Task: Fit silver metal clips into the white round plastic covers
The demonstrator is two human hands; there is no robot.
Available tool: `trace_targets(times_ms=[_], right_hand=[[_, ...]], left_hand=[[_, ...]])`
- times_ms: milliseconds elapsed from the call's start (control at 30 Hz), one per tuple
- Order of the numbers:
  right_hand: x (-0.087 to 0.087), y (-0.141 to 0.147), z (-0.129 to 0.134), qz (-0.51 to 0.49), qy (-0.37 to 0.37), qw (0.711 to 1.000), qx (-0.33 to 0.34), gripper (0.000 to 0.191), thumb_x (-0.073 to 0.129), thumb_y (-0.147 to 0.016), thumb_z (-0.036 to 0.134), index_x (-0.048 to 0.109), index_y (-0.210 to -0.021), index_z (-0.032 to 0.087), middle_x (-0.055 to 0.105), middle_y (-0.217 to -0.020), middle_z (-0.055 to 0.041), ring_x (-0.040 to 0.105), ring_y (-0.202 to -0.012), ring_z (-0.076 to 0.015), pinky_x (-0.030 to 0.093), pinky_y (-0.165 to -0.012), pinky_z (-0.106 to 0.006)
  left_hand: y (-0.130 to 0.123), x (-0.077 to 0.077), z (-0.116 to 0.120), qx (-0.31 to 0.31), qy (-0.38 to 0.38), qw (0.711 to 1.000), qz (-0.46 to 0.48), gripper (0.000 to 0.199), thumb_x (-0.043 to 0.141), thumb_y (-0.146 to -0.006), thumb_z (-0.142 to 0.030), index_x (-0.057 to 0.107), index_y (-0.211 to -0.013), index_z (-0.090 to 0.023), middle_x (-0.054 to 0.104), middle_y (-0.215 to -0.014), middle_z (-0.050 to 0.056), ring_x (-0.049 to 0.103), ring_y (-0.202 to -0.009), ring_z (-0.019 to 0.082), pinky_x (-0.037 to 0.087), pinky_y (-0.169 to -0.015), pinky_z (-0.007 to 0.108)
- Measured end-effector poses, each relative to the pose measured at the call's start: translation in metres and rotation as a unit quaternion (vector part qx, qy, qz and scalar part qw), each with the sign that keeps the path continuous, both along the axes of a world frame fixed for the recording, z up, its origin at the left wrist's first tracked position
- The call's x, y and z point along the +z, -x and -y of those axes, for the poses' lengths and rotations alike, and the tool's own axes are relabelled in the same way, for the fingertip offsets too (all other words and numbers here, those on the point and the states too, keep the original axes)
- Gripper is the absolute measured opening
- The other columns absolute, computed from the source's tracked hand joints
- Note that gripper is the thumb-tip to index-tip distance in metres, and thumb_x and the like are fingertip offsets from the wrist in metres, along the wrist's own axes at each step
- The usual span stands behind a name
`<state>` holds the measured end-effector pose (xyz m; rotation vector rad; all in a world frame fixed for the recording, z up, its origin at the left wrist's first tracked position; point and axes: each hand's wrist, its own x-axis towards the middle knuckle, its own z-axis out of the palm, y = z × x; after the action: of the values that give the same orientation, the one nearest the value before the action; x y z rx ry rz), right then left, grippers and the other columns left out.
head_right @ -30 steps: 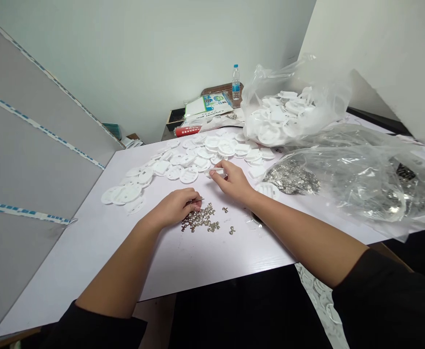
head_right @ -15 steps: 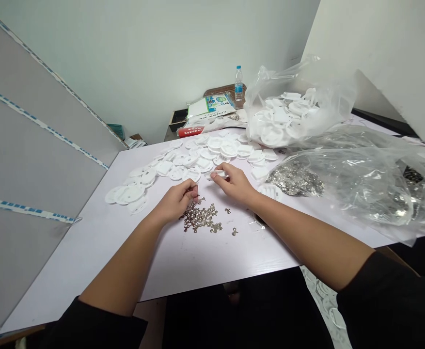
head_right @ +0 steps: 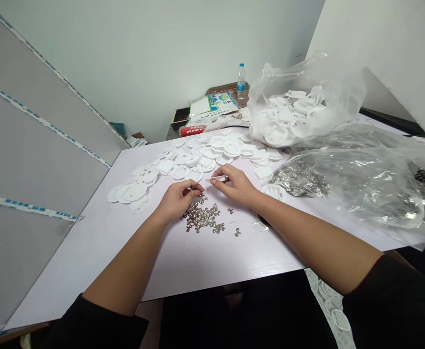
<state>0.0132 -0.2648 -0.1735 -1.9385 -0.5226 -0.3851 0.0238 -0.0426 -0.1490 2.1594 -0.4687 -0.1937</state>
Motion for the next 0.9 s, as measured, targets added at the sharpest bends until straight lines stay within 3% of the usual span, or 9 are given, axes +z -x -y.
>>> trace_targets(times_ms=[267,567,767,900], right_hand=[[0.0,-0.0011,0.0023,0.03,0.023,0.999,0.013,0.016,0.068,-0.088,0.038,0.062,-0.095,0.024,0.066,-0.097,-0.0068,0.063,-0.091,-0.0226,0.056,-0.077,-0.04],[0.0018,0.0015,0.0023,0.089,0.053,0.993,0.053,0.021,0.073,-0.08,0.024,0.063,-0.098,0.027,0.067,-0.113,-0.0071,0.065,-0.106,-0.025,0.054,-0.094,-0.047],[0.0016,0.003,0.0019,0.136,0.059,0.988,0.04,0.024,0.072,-0.079,0.021,0.064,-0.101,0.026,0.065,-0.116,-0.0082,0.064,-0.111,-0.026,0.053,-0.095,-0.047],[0.0004,0.0035,0.0018,0.138,0.075,0.987,0.023,0.026,0.072,-0.078,0.021,0.064,-0.101,0.027,0.064,-0.118,-0.0076,0.063,-0.113,-0.027,0.054,-0.094,-0.047]], left_hand=[[0.0002,0.0015,-0.0004,0.014,-0.004,1.0,0.02,0.011,0.056,-0.089,-0.021,0.067,-0.086,-0.021,0.076,-0.087,0.004,0.065,-0.079,0.017,0.049,-0.074,0.033],[0.001,0.0011,-0.0003,0.05,0.029,0.998,0.006,0.014,0.056,-0.093,-0.029,0.066,-0.1,-0.022,0.074,-0.091,0.003,0.057,-0.061,0.012,0.041,-0.057,0.027],[0.0018,0.0004,0.0016,0.066,0.05,0.996,0.04,0.014,0.061,-0.09,-0.026,0.068,-0.101,-0.021,0.077,-0.092,0.005,0.069,-0.083,0.019,0.045,-0.066,0.029],[0.0033,0.0012,0.0031,0.069,0.036,0.996,0.048,0.01,0.062,-0.089,-0.026,0.069,-0.093,-0.021,0.076,-0.09,0.004,0.066,-0.076,0.018,0.045,-0.066,0.03]])
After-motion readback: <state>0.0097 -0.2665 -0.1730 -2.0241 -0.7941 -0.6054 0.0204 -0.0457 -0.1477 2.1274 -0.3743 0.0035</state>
